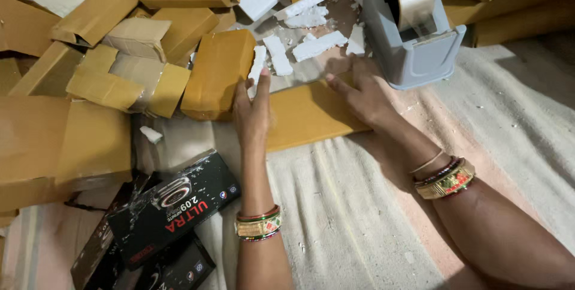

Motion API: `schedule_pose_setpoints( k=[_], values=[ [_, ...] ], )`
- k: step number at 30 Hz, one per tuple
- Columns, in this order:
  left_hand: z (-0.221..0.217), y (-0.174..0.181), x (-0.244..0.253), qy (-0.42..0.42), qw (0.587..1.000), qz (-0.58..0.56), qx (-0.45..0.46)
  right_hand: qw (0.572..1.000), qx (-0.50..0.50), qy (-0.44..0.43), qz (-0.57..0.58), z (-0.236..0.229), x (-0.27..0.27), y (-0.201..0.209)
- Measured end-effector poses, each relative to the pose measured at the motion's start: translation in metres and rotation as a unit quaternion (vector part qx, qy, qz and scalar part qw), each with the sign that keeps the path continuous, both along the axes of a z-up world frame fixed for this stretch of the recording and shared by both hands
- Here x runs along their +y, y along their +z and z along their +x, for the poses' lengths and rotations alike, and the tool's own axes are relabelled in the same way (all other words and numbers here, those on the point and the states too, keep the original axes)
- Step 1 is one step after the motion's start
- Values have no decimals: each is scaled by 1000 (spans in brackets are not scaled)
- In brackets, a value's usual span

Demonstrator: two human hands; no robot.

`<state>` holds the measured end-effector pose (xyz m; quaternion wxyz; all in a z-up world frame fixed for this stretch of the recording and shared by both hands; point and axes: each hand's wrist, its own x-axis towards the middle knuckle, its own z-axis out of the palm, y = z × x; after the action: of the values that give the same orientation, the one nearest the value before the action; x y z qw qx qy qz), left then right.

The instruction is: The person places smartwatch boxes into small cardboard shipping boxes, seals them with packing tape, and then unpacks a smartwatch box to reveal the watch and accessories before repacking it.

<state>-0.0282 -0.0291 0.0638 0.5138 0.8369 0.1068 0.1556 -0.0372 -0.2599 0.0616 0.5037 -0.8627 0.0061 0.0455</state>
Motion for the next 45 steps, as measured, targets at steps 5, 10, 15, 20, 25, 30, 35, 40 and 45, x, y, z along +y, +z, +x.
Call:
schedule_pose_setpoints(
  k=[5, 10, 15, 20, 25, 30, 35, 40, 45],
  values=[
    [-4, -16, 48, -73, 987, 126, 66, 982, 1, 23, -188, -18, -18, 22],
    [-3, -6, 49, -192, 976, -90, 58, 984, -67, 32, 160, -24, -13, 35],
    [-13, 26, 8, -39, 970, -149, -187, 945, -187, 11, 269, -38, -17, 49],
    [-15, 37, -48, -54, 912, -318, -255, 862, -487, 89, 109, -52, -4, 45],
    [-27, 29, -61, -164, 739, -645, -105, 790, -579, 196, -34, -64, 10, 47],
    [-31, 34, -54, -181, 763, -605, -136, 946, -291, 129, -63, -65, 0, 56],
    [-38, 36, -74, -279, 841, -444, -131, 956, -239, 169, 6, -53, -2, 49],
    [-43, 43, -86, -353, 832, -389, -180, 944, -327, 39, 4, -55, -33, 58],
    [-43, 54, -83, -307, 871, -357, -138, 844, -536, 3, -19, -60, -110, 85]
  ],
)
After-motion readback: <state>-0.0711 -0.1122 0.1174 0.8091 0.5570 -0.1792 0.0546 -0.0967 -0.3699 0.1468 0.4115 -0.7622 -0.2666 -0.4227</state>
